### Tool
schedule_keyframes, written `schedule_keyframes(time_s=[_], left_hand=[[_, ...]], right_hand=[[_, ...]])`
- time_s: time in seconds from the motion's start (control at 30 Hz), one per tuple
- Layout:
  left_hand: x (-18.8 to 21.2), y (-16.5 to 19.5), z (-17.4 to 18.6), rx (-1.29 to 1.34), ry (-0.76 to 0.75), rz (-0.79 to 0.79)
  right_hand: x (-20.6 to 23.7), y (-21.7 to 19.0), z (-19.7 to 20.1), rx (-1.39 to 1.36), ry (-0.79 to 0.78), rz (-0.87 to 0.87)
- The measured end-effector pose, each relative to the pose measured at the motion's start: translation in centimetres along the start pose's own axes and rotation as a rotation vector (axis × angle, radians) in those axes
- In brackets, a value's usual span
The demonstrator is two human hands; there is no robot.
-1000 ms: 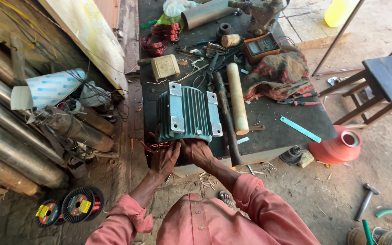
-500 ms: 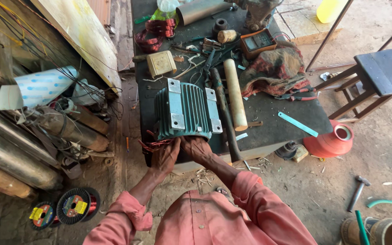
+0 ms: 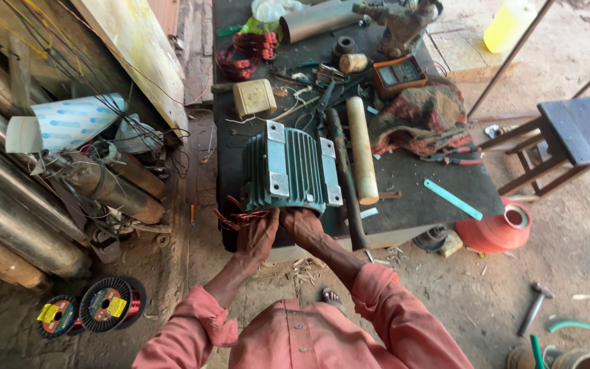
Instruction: The person uses a wooden mallet to tap a metal rod inserted into a motor housing, then removes the rod and adjusts internal copper windings by hand. The person then picks up a coil of copper wire, untwists it, and begins inserting the wire into the motor housing.
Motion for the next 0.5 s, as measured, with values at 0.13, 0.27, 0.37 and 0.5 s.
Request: schedule_keyframes(time_s=[0.13, 0.27, 0.37, 0.5], left_hand=[[-0.5, 0.4, 0.1, -0.095, 0.022, 0.015], [-0.7, 0.0, -0.8, 0.05, -0.171, 0.132], [-0.7, -0.1, -0.1, 0.112, -0.021, 0.181], [-0.9, 0.0, 0.3, 0.096, 0.006, 0.201]], right_hand=[[-0.3, -0.4, 0.8, -0.075, 0.09, 0.054], [-0.2, -0.2, 0.7, -0.065, 0.048, -0.043], [-0.2, -0.3, 0.5, -0.061, 0.019, -0.055], [-0.4, -0.4, 0.2, 0.001, -0.02, -0.081]])
Point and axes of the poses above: each hand's wrist, its own x-axis away from the middle knuckle, its own z-axis out of the back of the hand, y = z × x, the point moved 5 cm from there along -x, towards the middle knuckle, and after that the axes turned 13 degrees about -x, right-handed, at the moved point
